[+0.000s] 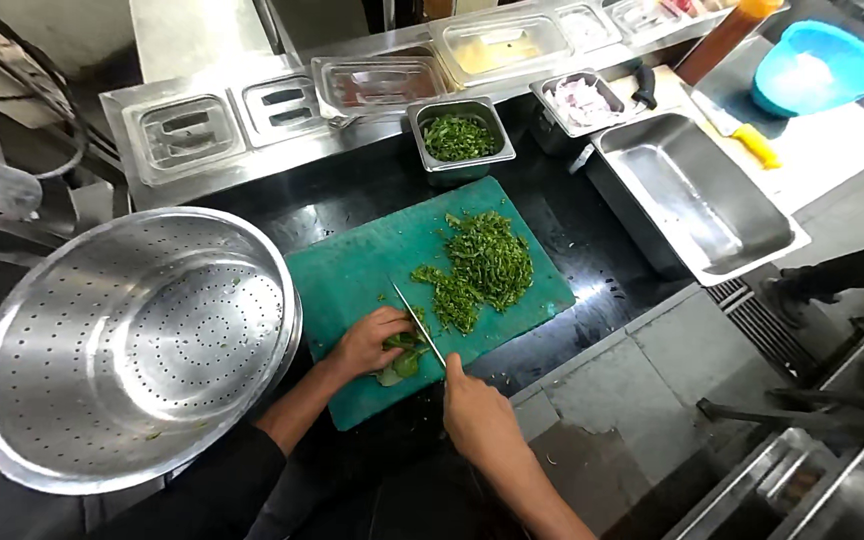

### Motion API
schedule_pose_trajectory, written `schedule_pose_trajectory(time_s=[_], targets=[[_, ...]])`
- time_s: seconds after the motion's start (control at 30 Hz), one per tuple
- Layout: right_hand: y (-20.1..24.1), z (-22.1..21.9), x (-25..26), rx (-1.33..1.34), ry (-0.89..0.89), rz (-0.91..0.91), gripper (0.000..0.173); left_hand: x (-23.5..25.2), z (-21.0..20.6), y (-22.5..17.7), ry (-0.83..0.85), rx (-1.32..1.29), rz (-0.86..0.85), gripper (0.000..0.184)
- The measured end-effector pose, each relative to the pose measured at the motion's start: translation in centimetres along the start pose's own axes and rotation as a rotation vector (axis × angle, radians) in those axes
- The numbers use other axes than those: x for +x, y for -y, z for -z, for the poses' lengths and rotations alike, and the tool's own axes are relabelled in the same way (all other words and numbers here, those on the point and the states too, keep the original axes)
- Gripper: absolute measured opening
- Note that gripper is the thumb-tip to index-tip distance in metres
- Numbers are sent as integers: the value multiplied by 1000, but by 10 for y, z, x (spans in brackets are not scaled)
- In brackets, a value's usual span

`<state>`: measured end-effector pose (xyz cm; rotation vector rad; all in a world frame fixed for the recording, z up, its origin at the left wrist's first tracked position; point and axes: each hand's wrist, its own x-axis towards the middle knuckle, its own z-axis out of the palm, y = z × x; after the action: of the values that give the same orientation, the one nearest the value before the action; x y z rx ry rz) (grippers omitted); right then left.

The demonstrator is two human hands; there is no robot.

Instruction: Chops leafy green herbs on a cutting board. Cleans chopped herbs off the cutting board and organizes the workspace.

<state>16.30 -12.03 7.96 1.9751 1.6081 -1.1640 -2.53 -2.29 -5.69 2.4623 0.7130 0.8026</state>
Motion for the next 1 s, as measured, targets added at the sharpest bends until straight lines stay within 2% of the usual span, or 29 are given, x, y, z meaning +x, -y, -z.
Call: schedule_pose_trajectory(time_s=[0.13, 0.3, 0.43, 0.6, 0.67, 0.83, 1.0], targets=[[6, -14, 26, 27, -36, -1, 38, -3, -2, -1, -35, -14, -6, 20], [7, -2, -1, 25, 20, 7, 39, -7, 0, 0, -54, -27, 23, 19], [9, -20, 27, 53, -28, 8, 37, -4, 2, -5, -67, -66, 32, 18], [5, -5, -1, 48, 38, 17, 38, -5, 4, -3, -47, -75, 35, 16], [5, -12, 8, 74, 50, 4, 38, -5, 4, -3, -27, -74, 40, 17], [10, -23, 35, 86, -26, 22, 37, -13, 13, -16, 105, 31, 78, 32], [7, -19, 37, 70, 0, 43, 39, -38, -7, -51, 142, 207, 220, 65]])
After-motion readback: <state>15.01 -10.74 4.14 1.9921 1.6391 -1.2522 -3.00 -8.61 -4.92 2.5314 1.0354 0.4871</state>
